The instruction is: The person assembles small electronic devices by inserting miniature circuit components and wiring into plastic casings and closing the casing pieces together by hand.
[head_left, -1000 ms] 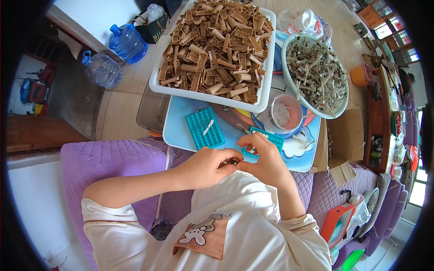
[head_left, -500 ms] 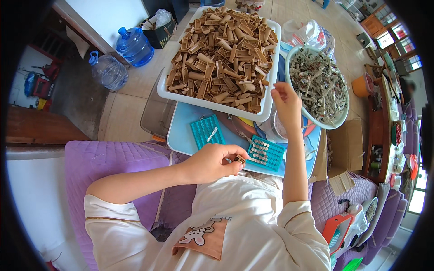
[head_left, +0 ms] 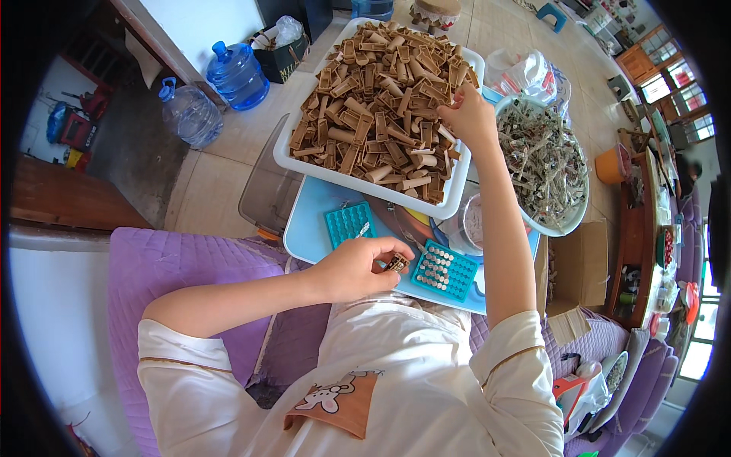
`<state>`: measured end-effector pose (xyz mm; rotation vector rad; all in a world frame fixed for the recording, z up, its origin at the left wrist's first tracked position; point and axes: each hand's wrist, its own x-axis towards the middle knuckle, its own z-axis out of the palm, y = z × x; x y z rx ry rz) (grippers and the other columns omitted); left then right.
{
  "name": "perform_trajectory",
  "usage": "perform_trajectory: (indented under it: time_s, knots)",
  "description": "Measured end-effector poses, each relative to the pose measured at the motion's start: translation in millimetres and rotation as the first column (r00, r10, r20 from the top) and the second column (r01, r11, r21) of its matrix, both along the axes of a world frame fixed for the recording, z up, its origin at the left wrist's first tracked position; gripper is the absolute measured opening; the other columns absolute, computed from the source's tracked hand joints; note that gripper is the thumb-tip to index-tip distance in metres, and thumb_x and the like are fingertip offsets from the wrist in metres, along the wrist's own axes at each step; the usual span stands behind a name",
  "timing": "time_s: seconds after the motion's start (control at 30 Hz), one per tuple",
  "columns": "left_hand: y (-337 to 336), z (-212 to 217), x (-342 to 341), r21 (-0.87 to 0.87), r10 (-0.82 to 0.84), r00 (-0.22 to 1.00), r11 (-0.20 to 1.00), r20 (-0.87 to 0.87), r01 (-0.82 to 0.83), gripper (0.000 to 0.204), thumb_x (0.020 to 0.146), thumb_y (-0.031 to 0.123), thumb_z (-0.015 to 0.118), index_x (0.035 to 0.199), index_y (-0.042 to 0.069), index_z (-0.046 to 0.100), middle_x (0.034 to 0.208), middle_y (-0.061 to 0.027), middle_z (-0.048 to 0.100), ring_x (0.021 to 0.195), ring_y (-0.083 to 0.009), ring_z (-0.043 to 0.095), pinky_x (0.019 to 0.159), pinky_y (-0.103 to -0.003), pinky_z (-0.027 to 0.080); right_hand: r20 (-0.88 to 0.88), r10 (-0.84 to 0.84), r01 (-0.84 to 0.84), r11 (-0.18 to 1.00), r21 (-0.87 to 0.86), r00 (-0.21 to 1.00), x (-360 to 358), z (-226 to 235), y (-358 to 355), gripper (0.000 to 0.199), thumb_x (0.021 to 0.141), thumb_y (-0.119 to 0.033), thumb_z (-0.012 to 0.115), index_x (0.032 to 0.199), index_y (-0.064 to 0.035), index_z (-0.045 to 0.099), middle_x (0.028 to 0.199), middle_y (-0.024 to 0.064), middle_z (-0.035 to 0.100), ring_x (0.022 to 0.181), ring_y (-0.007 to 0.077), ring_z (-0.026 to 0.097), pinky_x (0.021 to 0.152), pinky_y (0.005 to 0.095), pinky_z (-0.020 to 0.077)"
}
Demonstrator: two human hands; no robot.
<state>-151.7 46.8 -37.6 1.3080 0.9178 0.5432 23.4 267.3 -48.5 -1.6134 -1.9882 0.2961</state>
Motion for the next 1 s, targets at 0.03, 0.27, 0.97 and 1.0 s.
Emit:
perform_trajectory:
  time_s: [0.03, 0.27, 0.97, 1.0]
  knots:
    - [-0.5, -0.3, 0.4, 0.018, 0.002, 1.0, 1.0, -0.02, -0.001, 0.031, 0.076, 0.009, 0.054, 0.105, 0.001, 0.05, 0.089, -0.0069, 0.058, 0.084, -0.0113, 0.055, 0.078, -0.025, 0.044, -0.02, 0.03, -0.029, 0.999, 0.033, 0.999, 1.0, -1.3, 1.4, 0.03, 0.063, -0.024, 0.064, 0.078, -0.0025, 0.05, 0.064, 0.0111, 0.057, 0.066, 0.0251, 0.057, 0.063, 0.0328, 0.0442]
    - [-3.7, 7.1, 1.2, -0.065, -0.126, 0.99, 0.99, -0.055, 0.123, 0.028, 0.08, 0.001, 0.05, 0.108, 0.0, 0.045, 0.098, -0.0073, 0.053, 0.092, -0.0123, 0.053, 0.077, -0.024, 0.047, -0.169, 0.049, -0.08, 0.98, -0.181, 0.984, 11.6, -2.1, -13.5, 0.033, 0.063, -0.02, 0.061, 0.088, -0.0003, 0.054, 0.073, 0.0093, 0.058, 0.069, 0.0212, 0.059, 0.064, 0.0308, 0.0458]
    - [13.2, 24.7, -3.7, -0.578, 0.327, 0.902, 0.808, 0.282, -0.113, 0.029, 0.088, 0.01, 0.04, 0.116, 0.003, 0.041, 0.104, -0.0091, 0.052, 0.093, -0.0161, 0.055, 0.081, -0.03, 0.046, -0.6, -0.346, 0.15, 0.924, -0.353, 0.721, 52.8, -76.5, -169.4, 0.023, 0.078, -0.004, 0.057, 0.099, 0.0035, 0.054, 0.082, 0.0032, 0.058, 0.073, 0.0071, 0.054, 0.063, 0.018, 0.0425]
    - [13.0, 24.2, -3.4, -0.558, 0.348, 0.896, 0.817, 0.276, -0.146, 0.028, 0.088, 0.01, 0.04, 0.116, 0.003, 0.041, 0.103, -0.0091, 0.052, 0.094, -0.0159, 0.055, 0.082, -0.029, 0.046, -0.6, -0.348, 0.149, 0.923, -0.355, 0.721, 51.3, -74.0, -172.1, 0.023, 0.078, -0.004, 0.057, 0.099, 0.0035, 0.054, 0.082, 0.0032, 0.058, 0.073, 0.0071, 0.054, 0.063, 0.018, 0.0425]
